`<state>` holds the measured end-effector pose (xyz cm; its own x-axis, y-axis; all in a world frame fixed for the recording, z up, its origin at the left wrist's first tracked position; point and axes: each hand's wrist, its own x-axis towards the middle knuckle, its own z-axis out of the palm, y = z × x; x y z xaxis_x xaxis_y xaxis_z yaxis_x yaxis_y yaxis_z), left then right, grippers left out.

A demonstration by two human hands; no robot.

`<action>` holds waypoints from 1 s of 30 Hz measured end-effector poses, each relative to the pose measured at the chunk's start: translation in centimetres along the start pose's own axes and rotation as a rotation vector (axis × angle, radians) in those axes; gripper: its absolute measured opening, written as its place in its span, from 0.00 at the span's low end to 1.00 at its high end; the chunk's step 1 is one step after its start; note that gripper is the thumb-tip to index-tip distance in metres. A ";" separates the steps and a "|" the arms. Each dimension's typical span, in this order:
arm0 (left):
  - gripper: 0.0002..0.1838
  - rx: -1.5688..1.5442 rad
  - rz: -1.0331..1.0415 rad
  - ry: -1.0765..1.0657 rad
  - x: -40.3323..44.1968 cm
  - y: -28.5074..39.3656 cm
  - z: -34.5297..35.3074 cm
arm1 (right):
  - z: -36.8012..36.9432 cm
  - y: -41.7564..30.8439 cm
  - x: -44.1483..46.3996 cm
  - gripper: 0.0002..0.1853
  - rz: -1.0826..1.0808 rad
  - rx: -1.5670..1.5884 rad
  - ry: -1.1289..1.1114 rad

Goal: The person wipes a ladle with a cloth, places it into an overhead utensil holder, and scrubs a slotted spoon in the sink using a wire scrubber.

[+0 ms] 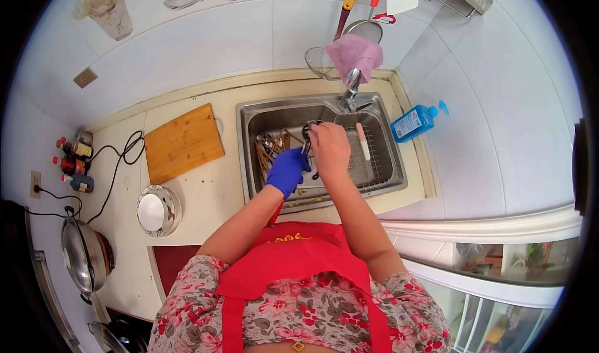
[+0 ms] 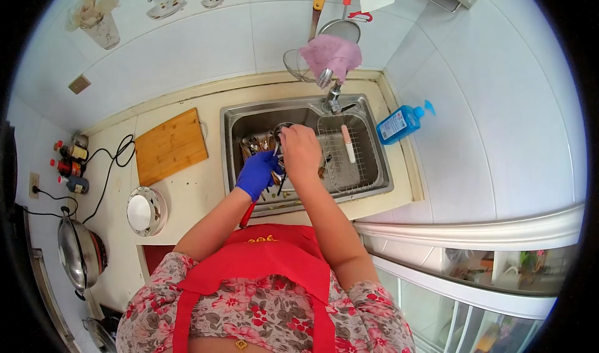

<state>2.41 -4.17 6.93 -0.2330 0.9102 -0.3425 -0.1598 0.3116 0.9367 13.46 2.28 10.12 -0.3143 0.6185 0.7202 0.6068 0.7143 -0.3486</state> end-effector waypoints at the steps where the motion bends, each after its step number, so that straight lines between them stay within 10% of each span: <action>1: 0.11 0.002 0.000 -0.002 -0.5 0.4 0.4 | 0.1 -0.2 0.4 0.11 -0.064 -0.037 0.018; 4: 0.10 0.182 0.068 -0.014 -1.1 0.9 1.0 | 1.0 -0.9 0.8 0.09 -0.035 -0.067 0.031; 7: 0.12 0.494 0.644 0.167 0.5 -1.4 0.3 | 1.5 -0.9 0.7 0.07 -0.143 0.024 -0.023; 14: 0.10 0.229 0.162 0.104 -0.7 0.9 0.3 | 0.3 0.6 0.3 0.09 -0.036 -0.142 -0.234; 17: 0.10 0.221 0.166 0.027 -1.0 0.5 1.0 | 1.7 -0.4 0.5 0.04 0.073 -0.042 0.049; 23: 0.09 0.082 -0.053 -0.023 -0.8 1.4 0.1 | 0.8 0.2 0.1 0.05 -0.090 -0.117 -0.333; 30: 0.07 -0.300 -0.164 -0.029 0.4 0.0 -1.8 | -0.3 1.4 -0.3 0.08 0.503 0.215 -0.114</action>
<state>0.64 -4.31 6.71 -0.1542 0.8631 -0.4809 -0.4693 0.3643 0.8044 14.62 2.93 9.59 -0.1087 0.9235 0.3680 0.5439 0.3651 -0.7556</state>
